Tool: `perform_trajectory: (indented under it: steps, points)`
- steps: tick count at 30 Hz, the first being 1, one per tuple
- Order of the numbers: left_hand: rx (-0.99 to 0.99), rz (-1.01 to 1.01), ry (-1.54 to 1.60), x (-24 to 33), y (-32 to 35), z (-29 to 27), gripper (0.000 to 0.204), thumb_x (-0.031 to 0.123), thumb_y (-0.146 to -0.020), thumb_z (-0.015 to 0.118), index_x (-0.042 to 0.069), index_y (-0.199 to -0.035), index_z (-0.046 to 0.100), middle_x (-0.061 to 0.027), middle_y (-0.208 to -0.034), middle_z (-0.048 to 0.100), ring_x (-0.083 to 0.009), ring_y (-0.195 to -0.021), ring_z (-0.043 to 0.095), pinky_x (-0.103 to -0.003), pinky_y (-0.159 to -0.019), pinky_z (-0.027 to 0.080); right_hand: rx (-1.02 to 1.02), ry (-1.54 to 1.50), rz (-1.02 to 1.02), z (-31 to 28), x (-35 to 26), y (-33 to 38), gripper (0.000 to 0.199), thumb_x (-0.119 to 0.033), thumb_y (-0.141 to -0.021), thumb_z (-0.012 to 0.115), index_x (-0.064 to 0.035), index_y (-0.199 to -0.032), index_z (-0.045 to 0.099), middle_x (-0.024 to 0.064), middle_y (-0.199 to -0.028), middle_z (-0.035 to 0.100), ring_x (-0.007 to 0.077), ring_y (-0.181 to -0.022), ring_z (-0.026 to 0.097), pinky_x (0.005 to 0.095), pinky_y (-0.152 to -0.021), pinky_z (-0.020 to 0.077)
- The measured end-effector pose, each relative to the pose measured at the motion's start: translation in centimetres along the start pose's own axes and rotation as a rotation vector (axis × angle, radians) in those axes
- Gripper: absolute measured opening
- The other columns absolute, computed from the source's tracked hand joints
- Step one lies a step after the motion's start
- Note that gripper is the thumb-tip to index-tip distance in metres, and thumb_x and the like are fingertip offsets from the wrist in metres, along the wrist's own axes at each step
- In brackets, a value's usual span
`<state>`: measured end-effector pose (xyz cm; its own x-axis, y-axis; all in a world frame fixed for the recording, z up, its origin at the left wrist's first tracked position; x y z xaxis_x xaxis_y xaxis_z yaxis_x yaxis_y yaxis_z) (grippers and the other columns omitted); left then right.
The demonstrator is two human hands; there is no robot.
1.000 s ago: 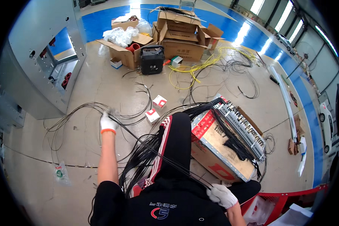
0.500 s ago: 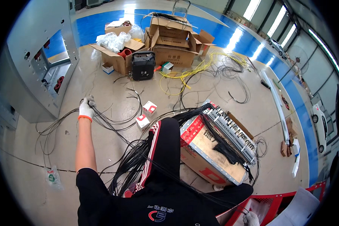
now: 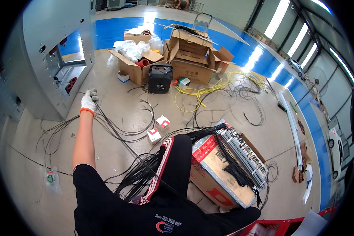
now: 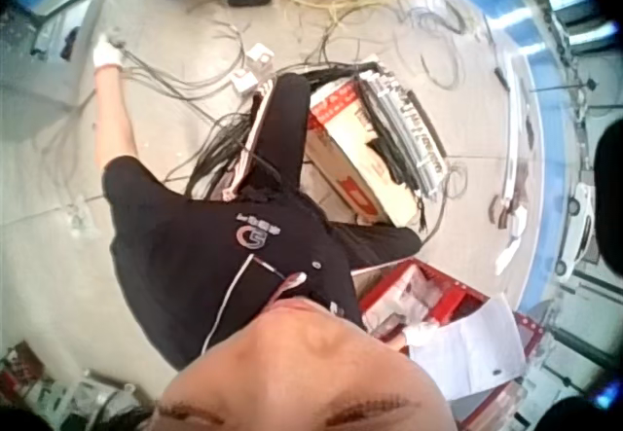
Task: The person sits on the floor and organizes black electrical wires by gathering them from the floor, straightening them, and placing them on a cardboard box. The person also handles small white boxes and a red tool cart nearby.
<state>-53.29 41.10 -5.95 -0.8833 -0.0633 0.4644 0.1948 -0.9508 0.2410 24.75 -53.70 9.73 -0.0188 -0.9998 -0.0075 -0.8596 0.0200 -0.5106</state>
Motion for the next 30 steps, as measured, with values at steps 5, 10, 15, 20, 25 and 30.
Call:
perform_trajectory:
  steps: [5,10,15,20,25,30]
  points:
    - [-0.043,-0.049,-0.328,3.2,3.4,1.4,0.029,0.03,-0.105,0.045,0.008,-0.087,0.053,-0.0024,-0.083,0.057,-0.0029,-0.048,0.033,-0.02,-0.04,0.024,-0.161,0.064,-0.029,2.0,0.3,1.0,0.037,-0.032,-0.1,0.045,-0.0047,-0.115,0.066,0.0164,-0.102,0.07,0.0309,-0.09,0.065,0.0376,-0.08,0.0514]
    - [-0.328,-0.073,-0.996,0.5,9.3,5.8,0.035,0.039,-0.103,0.048,0.009,-0.086,0.056,0.0016,-0.072,0.052,-0.0024,-0.047,0.031,-0.02,-0.039,0.022,-0.335,-0.673,-0.014,7.2,0.9,-1.3,0.043,-0.033,-0.1,0.05,-0.0012,-0.128,0.058,0.0152,-0.119,0.064,0.0235,-0.108,0.059,0.031,-0.096,0.0468]
    - [-0.634,-0.267,-1.159,-5.7,19.7,14.2,0.033,0.04,-0.102,0.05,0.009,-0.093,0.059,0.0026,-0.069,0.053,-0.0018,-0.045,0.032,-0.019,-0.04,0.023,-0.907,-1.297,0.127,-4.7,-20.6,2.7,0.042,-0.028,-0.092,0.061,0.0011,-0.122,0.057,0.0122,-0.111,0.058,0.02,-0.101,0.054,0.0358,-0.087,0.0441]
    - [-0.777,-0.485,-0.967,-16.5,31.6,21.3,0.03,0.036,-0.101,0.053,0.007,-0.1,0.058,0.0021,-0.069,0.055,-0.0016,-0.044,0.03,-0.021,-0.04,0.021,-1.227,-0.841,-0.801,-13.9,-34.5,7.0,0.026,-0.017,-0.098,0.049,-0.001,-0.105,0.069,0.0059,-0.069,0.057,0.0112,-0.061,0.054,0.0273,-0.057,0.0441]
    - [-1.185,-0.369,-0.962,-25.5,44.2,27.2,0.019,0.019,-0.102,0.048,0.003,-0.102,0.058,-0.0061,-0.09,0.069,-0.0034,-0.052,0.039,-0.02,-0.046,0.03,-0.762,-0.916,-1.562,-19.5,-45.6,14.8,0.02,-0.024,-0.096,0.054,-0.0101,-0.109,0.061,0.0157,-0.082,0.063,0.0343,-0.075,0.065,0.043,-0.066,0.0523]
    - [-1.217,-0.347,-1.298,-28.6,48.9,28.5,0.015,0.013,-0.1,0.049,0.0,-0.098,0.057,-0.0041,-0.077,0.06,-0.011,-0.058,0.053,-0.026,-0.054,0.041,-0.605,-1.011,-1.411,-20.9,-48.9,13.4,0.025,-0.027,-0.091,0.06,-0.0069,-0.105,0.061,0.0181,-0.073,0.062,0.0335,-0.068,0.065,0.0424,-0.062,0.0516]
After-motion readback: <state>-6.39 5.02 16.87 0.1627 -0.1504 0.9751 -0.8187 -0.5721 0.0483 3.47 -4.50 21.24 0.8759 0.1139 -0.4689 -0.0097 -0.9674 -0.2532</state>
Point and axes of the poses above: each hand's wrist, its own y-axis away from the middle knuckle, its own z-axis out of the palm, x = y × z, the point moved 8 cm from there along -y, towards the middle knuckle
